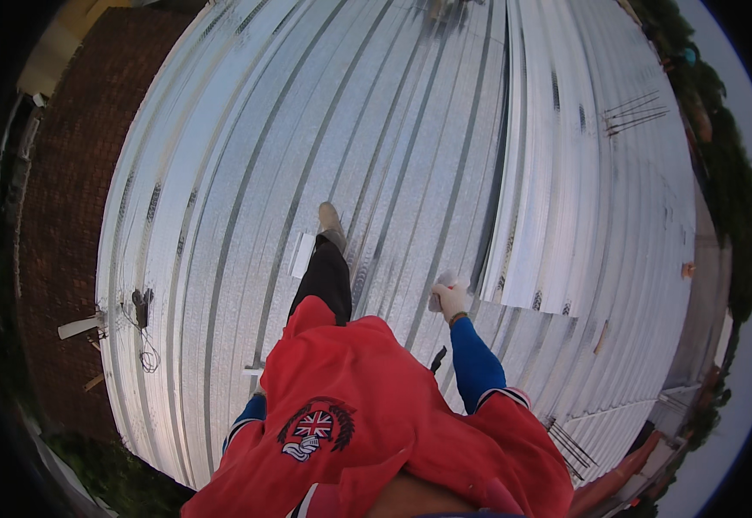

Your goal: The person walks on a corrugated metal roof, carries a plastic bag of fasteners, and uses a hammer to secure metal sheets. They move along the roof, place fasteners, and strike them with a hammer while other workers are visible nearby.

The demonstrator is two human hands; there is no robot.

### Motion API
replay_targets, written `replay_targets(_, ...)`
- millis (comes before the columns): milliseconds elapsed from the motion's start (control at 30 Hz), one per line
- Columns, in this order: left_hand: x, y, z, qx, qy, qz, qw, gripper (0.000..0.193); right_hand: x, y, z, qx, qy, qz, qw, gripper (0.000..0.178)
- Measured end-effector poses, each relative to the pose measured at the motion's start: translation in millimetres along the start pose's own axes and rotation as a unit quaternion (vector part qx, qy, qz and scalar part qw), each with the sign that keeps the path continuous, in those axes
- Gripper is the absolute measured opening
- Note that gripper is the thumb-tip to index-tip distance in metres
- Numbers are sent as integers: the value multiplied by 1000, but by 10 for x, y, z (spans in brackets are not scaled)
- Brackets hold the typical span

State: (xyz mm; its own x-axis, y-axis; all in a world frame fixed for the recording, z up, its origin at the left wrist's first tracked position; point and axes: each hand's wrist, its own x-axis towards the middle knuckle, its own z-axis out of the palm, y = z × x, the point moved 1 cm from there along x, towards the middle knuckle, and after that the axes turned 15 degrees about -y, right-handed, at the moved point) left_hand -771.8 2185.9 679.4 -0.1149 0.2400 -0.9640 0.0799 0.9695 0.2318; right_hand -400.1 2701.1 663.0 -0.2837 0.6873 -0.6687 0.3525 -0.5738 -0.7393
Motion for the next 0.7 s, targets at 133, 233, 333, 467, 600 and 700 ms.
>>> replay_targets(133,663,1559,-1493,85,17,96,992,53,591,-182,429,94,16,52,994,13)
replay_targets(233,810,3225,-2727,28,60,102,993,50,833,-700,593,134,-6,79,988,16)
replay_targets(333,739,4930,-3939,42,133,209,968,43,998,-1450,723,108,2,57,993,17)
replay_targets(467,878,6626,-5088,30,215,302,928,46,1463,-2247,701,51,66,25,996,13)
replay_targets(600,1200,7684,-5506,73,199,338,917,49,1913,-2927,362,47,36,110,992,16)
replay_targets(700,1581,7983,-5469,80,203,315,924,49,2690,-2872,-221,-65,37,164,984,18)
